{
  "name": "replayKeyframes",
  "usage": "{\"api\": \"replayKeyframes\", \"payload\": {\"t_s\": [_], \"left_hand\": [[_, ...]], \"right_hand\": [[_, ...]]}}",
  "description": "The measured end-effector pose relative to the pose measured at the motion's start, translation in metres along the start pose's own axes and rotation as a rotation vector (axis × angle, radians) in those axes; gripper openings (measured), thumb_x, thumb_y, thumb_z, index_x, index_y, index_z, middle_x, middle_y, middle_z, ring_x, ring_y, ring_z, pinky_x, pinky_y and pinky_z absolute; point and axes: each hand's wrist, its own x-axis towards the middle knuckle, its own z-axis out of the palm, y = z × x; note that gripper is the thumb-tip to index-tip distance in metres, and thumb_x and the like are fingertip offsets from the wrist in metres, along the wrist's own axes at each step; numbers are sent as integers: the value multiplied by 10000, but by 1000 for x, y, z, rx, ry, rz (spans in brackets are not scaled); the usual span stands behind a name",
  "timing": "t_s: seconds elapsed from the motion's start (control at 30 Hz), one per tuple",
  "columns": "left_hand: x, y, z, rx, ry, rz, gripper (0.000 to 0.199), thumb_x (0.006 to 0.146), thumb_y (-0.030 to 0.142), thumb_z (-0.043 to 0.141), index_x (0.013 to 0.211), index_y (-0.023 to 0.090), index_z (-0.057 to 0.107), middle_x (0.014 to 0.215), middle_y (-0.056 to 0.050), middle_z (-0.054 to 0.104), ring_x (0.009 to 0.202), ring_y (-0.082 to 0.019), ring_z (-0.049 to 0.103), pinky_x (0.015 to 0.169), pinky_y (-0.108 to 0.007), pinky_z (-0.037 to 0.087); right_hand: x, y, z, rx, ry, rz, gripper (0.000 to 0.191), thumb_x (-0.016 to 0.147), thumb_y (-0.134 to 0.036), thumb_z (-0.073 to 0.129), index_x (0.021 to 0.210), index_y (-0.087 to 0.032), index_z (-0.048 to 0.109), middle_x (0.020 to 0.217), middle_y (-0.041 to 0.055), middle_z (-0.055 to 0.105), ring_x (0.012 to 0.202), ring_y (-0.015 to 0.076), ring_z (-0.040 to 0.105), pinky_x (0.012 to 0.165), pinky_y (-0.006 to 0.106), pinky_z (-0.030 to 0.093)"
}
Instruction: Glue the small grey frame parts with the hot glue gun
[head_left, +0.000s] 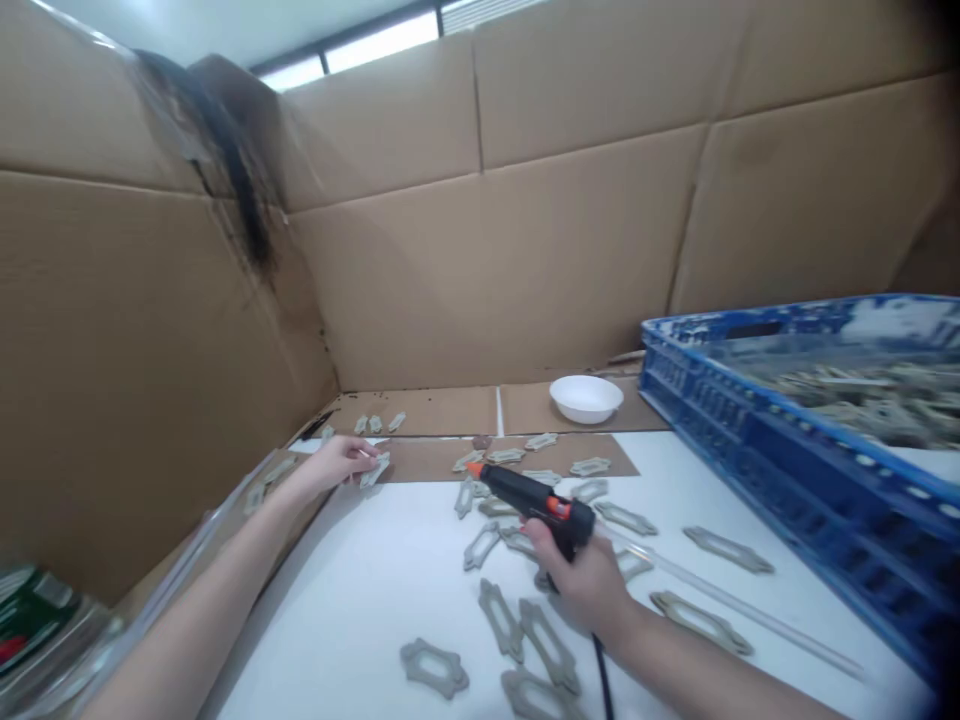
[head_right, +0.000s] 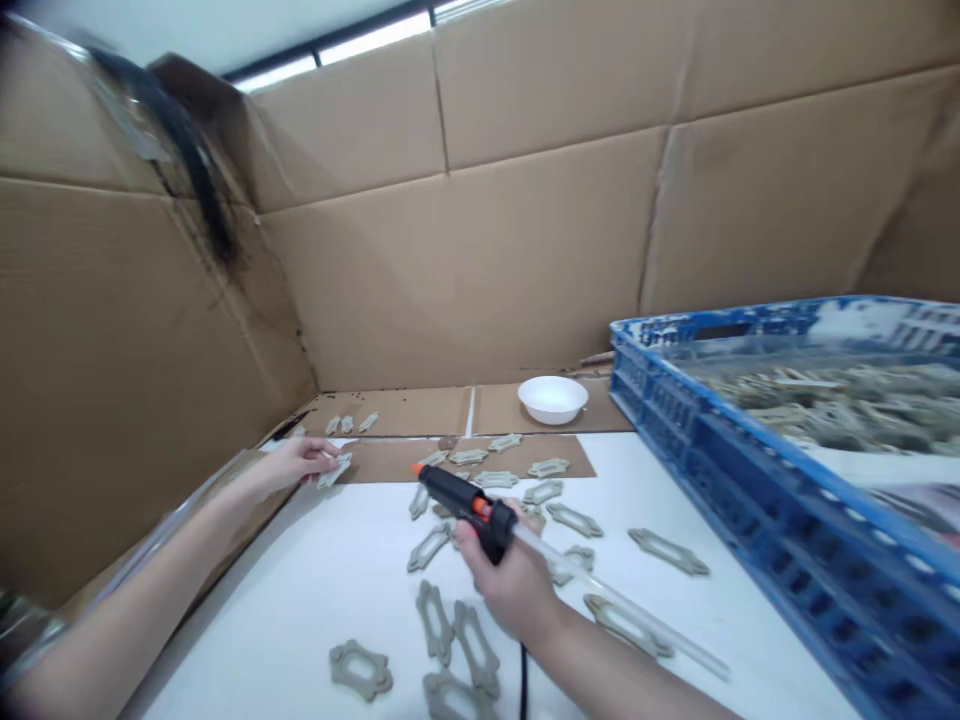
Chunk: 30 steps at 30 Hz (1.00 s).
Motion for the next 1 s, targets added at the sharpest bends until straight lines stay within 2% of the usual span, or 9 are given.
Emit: {"api": "replayKeyframes", "payload": {"t_s": [0.1,0.17,0.27,0.37,0.53,0.63,0.73,0.87,1.0], "left_hand": [[33,16,25,39,-14,7,374,611,417,608,832,115,621,485,27,510,420,-102,447,436,-219,356],[56,29,38,90,14,6,319,616,383,605,789,115,628,465,23,508,411,-105,444,436,-223,363],[83,48,52,208,101,4,234,638,334,588,720,119,630,482,-8,545,439,-132,482,452,-231,362],[93,64,58,350,205,27,172,667,283,565,658,121,621,575,-73,610,573,-182,558,520,-242,372],[67,82,63,529,313,125,260,796,257,391,773,126,615,826,-151,640,821,-240,572,665,-286,374],[36,86,74,575,254,204,305,831,327,346,846,162,603,866,-119,634,844,-227,566,702,-286,373],[13,85,95,574,146,258,295,810,383,395,821,181,610,837,-87,623,805,-211,574,699,-274,388],[10,79,123,492,141,288,250,791,312,439,923,170,596,950,-111,569,884,-241,552,757,-321,391],[20,75,126,311,183,293,145,725,176,503,837,144,589,939,-118,560,881,-255,547,782,-358,387]], "right_hand": [[0,1,1,13,8,-38,386,779,-476,427,763,-151,635,712,75,650,704,210,609,631,301,491],[1,1,0,27,10,-54,366,785,-452,427,793,-151,635,751,77,650,747,214,604,685,316,486],[2,0,0,52,-6,-37,347,780,-434,437,793,-144,626,731,71,641,725,204,594,706,322,478],[3,-1,-1,88,-17,-19,340,769,-429,451,793,-138,625,675,58,620,683,193,583,667,302,478],[5,-1,-1,153,12,9,341,759,-440,457,725,-133,604,600,47,583,615,178,561,553,264,460],[7,0,-1,200,48,68,343,750,-450,475,722,-131,600,549,35,559,562,169,545,497,249,436],[9,1,0,252,67,139,371,753,-470,475,748,-120,601,497,22,530,509,162,524,460,244,414],[9,2,0,261,48,169,416,763,-499,455,750,-110,603,489,23,528,477,153,509,456,247,412],[8,3,-1,203,31,132,438,759,-514,447,712,-112,614,489,35,543,484,163,525,465,251,425]]}}
